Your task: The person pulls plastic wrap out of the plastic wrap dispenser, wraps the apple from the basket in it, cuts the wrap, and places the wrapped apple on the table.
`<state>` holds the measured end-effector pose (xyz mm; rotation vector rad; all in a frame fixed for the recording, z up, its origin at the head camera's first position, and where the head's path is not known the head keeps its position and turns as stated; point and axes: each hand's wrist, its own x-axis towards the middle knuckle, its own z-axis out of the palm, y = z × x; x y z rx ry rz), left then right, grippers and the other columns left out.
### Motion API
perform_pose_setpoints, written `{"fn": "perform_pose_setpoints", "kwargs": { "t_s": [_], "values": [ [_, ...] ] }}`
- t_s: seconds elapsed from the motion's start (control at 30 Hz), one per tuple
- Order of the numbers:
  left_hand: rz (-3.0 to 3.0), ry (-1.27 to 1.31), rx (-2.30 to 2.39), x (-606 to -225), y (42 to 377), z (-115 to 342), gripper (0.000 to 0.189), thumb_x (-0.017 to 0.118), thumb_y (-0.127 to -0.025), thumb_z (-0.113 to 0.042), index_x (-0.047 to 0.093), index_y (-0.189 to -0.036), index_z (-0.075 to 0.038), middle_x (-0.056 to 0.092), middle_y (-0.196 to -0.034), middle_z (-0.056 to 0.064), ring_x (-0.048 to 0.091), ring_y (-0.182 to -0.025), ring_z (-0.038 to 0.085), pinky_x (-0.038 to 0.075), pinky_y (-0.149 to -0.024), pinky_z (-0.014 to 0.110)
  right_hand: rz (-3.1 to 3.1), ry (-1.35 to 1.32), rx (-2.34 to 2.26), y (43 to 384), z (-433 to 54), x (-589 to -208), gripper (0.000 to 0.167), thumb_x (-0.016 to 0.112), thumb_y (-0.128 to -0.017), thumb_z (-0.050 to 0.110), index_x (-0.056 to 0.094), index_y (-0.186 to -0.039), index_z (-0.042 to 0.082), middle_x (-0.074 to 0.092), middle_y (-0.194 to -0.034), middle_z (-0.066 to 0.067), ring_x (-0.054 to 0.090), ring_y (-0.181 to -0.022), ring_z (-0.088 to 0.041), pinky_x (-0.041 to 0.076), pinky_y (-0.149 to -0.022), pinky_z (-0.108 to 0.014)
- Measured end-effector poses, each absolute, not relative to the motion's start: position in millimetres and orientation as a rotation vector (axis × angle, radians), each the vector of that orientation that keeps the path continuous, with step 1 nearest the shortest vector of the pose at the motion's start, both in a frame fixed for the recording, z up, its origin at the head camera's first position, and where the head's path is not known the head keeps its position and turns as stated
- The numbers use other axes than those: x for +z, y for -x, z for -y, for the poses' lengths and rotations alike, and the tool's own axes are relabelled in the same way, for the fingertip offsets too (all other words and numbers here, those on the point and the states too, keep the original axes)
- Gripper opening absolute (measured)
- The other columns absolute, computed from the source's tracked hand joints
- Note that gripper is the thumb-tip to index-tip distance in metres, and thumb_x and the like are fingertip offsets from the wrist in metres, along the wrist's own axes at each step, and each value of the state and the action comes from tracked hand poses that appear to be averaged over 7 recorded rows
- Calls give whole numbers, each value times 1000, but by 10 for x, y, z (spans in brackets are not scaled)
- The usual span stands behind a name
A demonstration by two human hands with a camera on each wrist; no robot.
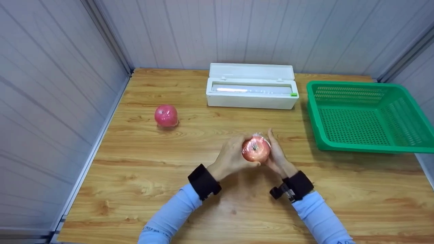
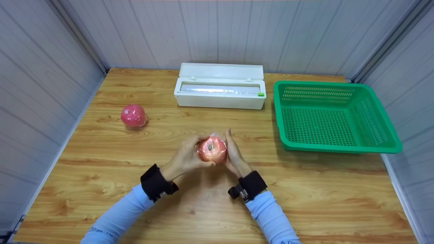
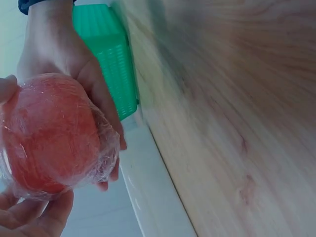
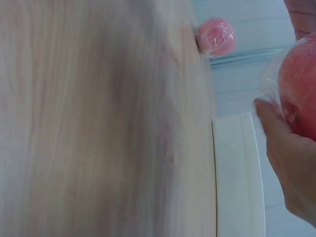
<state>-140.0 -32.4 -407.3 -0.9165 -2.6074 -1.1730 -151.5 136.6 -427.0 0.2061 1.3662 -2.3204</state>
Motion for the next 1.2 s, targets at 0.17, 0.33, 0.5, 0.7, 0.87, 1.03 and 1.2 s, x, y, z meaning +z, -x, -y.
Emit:
{"fn": "perform_pose_setpoints", "kwargs": {
  "t_s": [0.17,0.33,0.5,0.7,0.87,1.03,1.2],
  "values": [
    [2604,948,-1187,-4101,1402,298,74,81,-62,-38,51,-120,-4,60,-116,7,55,-109,18,44,-97,27,-1438,-189,-2396,1484,-1347,-4314,54,28,-91,59,52,-107,13,58,-104,-1,57,-98,-15,49,-87,-30],
    [2552,910,-1285,-4121,1399,290,77,83,-60,-36,52,-124,-8,50,-117,10,52,-107,20,45,-95,30,-1463,-176,-2477,1494,-1329,-4304,41,31,-96,46,52,-103,12,58,-102,-1,56,-97,-14,48,-87,-28],
    [2539,716,-1387,-4142,1421,253,81,81,-64,-33,46,-132,-8,49,-123,11,53,-110,22,44,-96,35,-1319,-268,-2664,1539,-1302,-4307,30,38,-97,37,55,-104,14,58,-106,1,54,-102,-14,45,-92,-29],
    [2508,496,-1619,-4189,1347,186,76,77,-72,-22,41,-134,0,49,-130,15,53,-114,25,48,-92,25,-1246,-395,-2725,1540,-1271,-4310,45,33,-99,32,37,-137,10,47,-131,-1,41,-122,-17,35,-104,-31],
    [2512,492,-1574,-4180,1327,172,85,81,-66,-25,39,-136,-1,47,-134,14,55,-113,22,46,-95,28,-1282,-261,-2628,1550,-1301,-4258,53,21,-100,32,19,-145,4,22,-152,-6,27,-135,-19,24,-111,-33],
    [2525,512,-1478,-4162,1293,184,87,83,-61,-28,42,-134,-4,52,-130,11,60,-105,20,49,-91,30,-1312,-56,-2474,1596,-1360,-4179,67,13,-96,48,21,-144,2,26,-149,-13,43,-125,-18,33,-107,-37],
    [2506,476,-1509,-4159,1257,155,94,84,-59,-29,36,-136,-2,53,-128,13,59,-106,20,49,-89,23,-1316,85,-2387,1612,-1388,-4136,65,12,-97,45,17,-143,0,41,-142,-5,50,-119,-12,36,-105,-34]
  ]
}}
